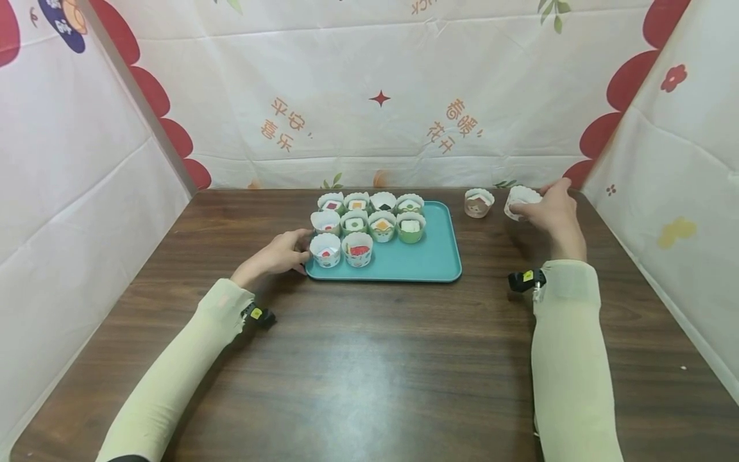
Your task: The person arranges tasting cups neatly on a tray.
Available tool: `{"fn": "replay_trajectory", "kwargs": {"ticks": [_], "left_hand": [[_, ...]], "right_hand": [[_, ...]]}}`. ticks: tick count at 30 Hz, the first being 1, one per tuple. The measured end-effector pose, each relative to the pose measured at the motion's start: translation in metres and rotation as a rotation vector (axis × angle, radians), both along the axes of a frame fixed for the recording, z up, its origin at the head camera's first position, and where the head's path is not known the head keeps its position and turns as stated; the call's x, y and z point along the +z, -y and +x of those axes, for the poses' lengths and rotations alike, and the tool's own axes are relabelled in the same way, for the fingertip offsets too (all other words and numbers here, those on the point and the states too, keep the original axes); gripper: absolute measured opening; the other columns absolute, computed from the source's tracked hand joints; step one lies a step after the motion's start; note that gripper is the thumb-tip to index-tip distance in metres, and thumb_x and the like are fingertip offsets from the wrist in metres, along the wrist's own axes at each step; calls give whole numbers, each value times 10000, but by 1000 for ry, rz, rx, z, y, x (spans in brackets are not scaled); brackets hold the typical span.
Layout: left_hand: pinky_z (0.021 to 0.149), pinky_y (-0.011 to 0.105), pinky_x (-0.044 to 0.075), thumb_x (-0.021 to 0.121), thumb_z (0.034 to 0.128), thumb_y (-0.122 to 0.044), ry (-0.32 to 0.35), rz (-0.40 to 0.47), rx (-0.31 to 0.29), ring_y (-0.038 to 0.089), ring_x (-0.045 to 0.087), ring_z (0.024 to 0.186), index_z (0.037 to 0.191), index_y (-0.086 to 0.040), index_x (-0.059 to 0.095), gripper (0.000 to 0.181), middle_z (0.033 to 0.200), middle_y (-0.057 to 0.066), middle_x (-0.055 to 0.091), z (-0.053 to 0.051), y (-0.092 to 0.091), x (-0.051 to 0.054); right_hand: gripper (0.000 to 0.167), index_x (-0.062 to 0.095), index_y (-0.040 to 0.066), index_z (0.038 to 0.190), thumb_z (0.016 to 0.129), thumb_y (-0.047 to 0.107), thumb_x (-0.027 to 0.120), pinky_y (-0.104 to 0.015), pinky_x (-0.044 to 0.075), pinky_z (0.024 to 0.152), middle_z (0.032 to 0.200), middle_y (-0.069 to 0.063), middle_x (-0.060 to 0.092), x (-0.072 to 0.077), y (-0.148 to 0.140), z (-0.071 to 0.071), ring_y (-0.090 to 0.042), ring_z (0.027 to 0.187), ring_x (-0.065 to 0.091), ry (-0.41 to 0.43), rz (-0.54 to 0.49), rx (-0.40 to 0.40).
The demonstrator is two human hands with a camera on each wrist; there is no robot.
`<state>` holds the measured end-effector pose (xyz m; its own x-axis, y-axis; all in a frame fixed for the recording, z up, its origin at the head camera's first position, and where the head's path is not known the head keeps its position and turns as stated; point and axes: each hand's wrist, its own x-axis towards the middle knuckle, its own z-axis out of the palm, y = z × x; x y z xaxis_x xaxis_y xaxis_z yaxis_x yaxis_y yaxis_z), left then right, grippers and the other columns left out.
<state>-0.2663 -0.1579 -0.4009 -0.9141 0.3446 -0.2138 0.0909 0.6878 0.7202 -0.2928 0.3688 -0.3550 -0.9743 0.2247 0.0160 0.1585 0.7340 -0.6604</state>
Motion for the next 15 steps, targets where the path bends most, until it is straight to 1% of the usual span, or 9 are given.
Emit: {"fn": "replay_trajectory", "kwargs": {"ticks": [4,7,9,11,15], "left_hand": [[703,291,662,559,1014,-65,0,0,0,230,698,842,1592,22,306,637,1251,248,589,0,1,0],[709,291,663,559,1016,-66,2,-1,2,232,704,852,1594,18,305,636,1269,251,590,0,0,0],[709,289,663,561,1017,-66,3,-4,3,237,705,858,1594,16,306,636,1274,252,590,0,0,0],[710,287,663,563,1019,-68,1,-7,0,237,704,865,1594,18,305,636,1279,254,588,0,0,0],[709,287,662,564,1022,-72,0,-7,-4,234,702,864,1594,20,302,636,1284,256,586,0,1,-1]], "right_hand": [[997,171,-77,1524,910,464,739,-639,425,947,1394,-408,371,2,3,-4,-527,1213,428,7,28,33],[985,191,-63,1569,924,458,721,-629,439,933,1456,-411,372,4,4,-5,-529,1232,428,13,61,67],[938,229,-56,1571,936,444,707,-606,450,908,1464,-414,385,5,5,-6,-528,1231,434,15,82,94],[896,270,-48,1559,944,447,694,-552,457,859,1460,-409,397,7,7,-5,-516,1212,444,17,98,112],[855,317,-46,1522,948,464,693,-458,451,791,1408,-383,436,10,14,-4,-485,1153,465,13,90,139]]}}
